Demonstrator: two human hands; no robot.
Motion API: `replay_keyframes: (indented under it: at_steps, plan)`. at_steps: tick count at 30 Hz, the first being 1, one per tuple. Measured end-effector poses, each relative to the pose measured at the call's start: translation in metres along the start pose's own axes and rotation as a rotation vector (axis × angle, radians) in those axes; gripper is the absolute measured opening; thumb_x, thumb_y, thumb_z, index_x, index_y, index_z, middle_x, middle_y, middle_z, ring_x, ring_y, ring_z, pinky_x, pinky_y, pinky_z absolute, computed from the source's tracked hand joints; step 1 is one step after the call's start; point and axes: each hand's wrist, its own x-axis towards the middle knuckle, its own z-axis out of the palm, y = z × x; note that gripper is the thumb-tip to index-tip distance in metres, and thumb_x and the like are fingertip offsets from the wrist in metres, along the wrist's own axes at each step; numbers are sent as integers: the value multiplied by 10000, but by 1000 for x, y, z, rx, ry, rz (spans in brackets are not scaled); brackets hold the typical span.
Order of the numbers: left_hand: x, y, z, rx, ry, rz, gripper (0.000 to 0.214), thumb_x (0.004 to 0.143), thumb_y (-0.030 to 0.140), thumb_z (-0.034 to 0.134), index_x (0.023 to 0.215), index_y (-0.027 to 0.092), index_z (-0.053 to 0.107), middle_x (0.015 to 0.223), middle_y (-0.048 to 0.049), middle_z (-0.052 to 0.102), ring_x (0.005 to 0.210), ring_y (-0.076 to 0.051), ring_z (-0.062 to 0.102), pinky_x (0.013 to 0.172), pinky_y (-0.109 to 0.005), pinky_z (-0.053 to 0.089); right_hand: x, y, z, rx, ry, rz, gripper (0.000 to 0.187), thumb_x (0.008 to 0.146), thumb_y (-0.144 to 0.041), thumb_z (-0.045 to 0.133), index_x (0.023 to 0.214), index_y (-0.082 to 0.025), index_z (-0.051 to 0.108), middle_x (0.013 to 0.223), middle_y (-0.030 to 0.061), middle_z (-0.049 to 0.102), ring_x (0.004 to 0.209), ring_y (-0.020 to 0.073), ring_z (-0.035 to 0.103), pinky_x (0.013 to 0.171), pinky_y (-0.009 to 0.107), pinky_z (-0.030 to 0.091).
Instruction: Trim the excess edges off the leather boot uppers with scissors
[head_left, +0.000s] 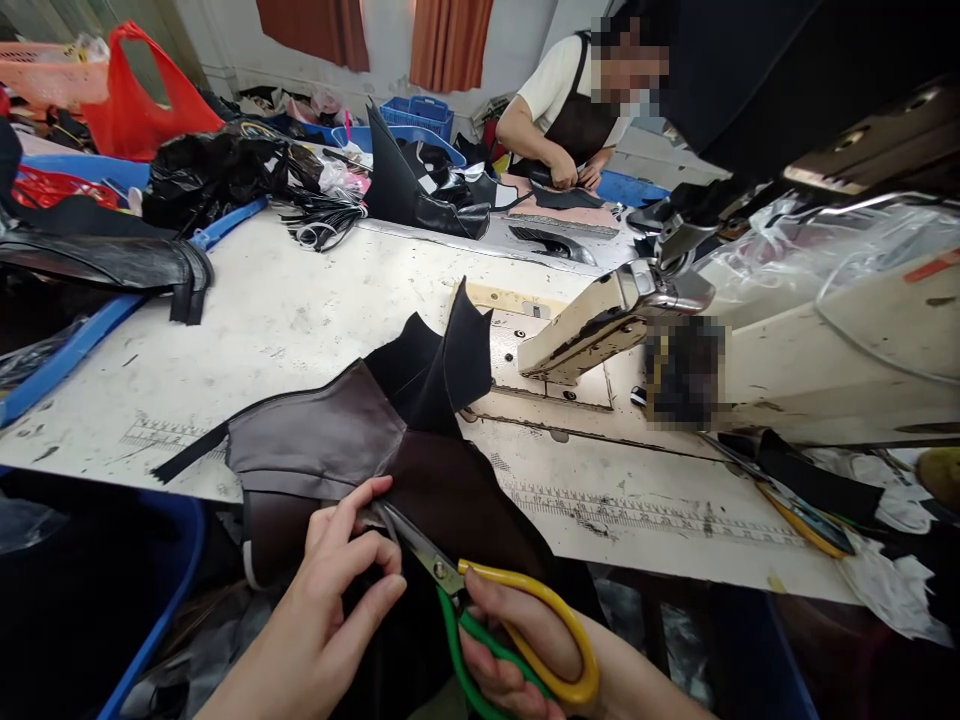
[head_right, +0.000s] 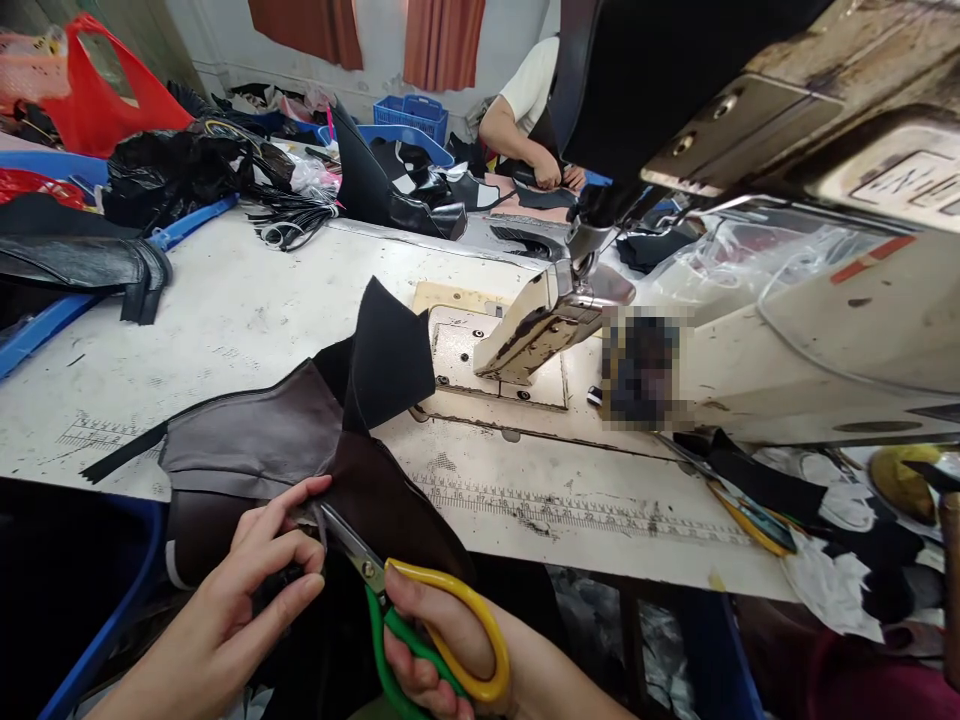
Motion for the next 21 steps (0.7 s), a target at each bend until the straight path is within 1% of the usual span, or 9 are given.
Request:
replay_keyframes:
  at_steps: [3,6,8,9,11,13,16,19,21]
  plan:
    - [1,-2,-7,3,-38,-3,185,939,288,478,791,241,579,1445,-107,461,1312,-288,467,851,-417,582,2,-1,0,-15,-5,-9,652,812,-765,435,595,-156,521,392,-58,371,246,57,320,189,143,259]
    - [2,-2,-17,-14,-68,16,203,946,297,469,780,236,569,1421,-117,499,1327,-280,465,849,-358,582,3,-1,0,-26,-8,-25,657,743,-799,496,587,-161,509,388,-64,372,239,52,307,186,143,243]
    - [1,-3,-23,-19,-76,47,209,955,288,449,780,238,552,1373,-111,549,1290,-250,511,832,-291,580,3,-1,0,-50,27,-39,662,689,-816,547,587,-163,503,387,-69,373,242,44,296,191,138,237]
    - [1,-4,-26,0,-52,72,183,952,287,458,801,239,549,1344,-111,571,1252,-239,546,824,-273,578,3,-2,1,-64,51,-48,664,669,-819,566,586,-163,502,387,-70,374,245,41,293,193,136,234]
    - [2,-8,-29,105,72,138,78,924,292,521,903,231,564,1263,-119,611,1166,-244,596,843,-299,565,3,-3,1,-86,83,-57,668,656,-822,578,583,-163,502,388,-69,373,251,42,294,197,138,232]
    - [6,-15,-28,249,187,212,194,890,317,591,1044,202,567,1175,-128,628,1101,-269,599,875,-362,537,5,-4,3,-92,88,-44,662,696,-816,545,581,-165,502,386,-67,368,252,48,291,198,147,225]
    - [17,-30,-22,357,190,287,307,881,350,619,1122,169,563,1090,-119,623,1024,-270,587,867,-389,511,5,-1,8,-63,83,-19,651,800,-783,435,585,-172,495,387,-65,347,261,52,268,216,156,192]
    - [26,-41,-16,345,179,326,257,886,324,620,1080,160,577,1039,-101,623,977,-248,580,845,-368,503,-9,8,20,-156,101,-172,684,827,-789,381,550,-172,484,391,-51,330,306,51,270,277,155,169]
    - [29,-46,-13,327,185,360,254,873,329,642,1051,158,582,1017,-93,630,953,-239,582,836,-363,499,-26,15,35,-265,100,-290,654,841,-766,421,588,-170,514,430,-43,382,346,58,312,318,160,210]
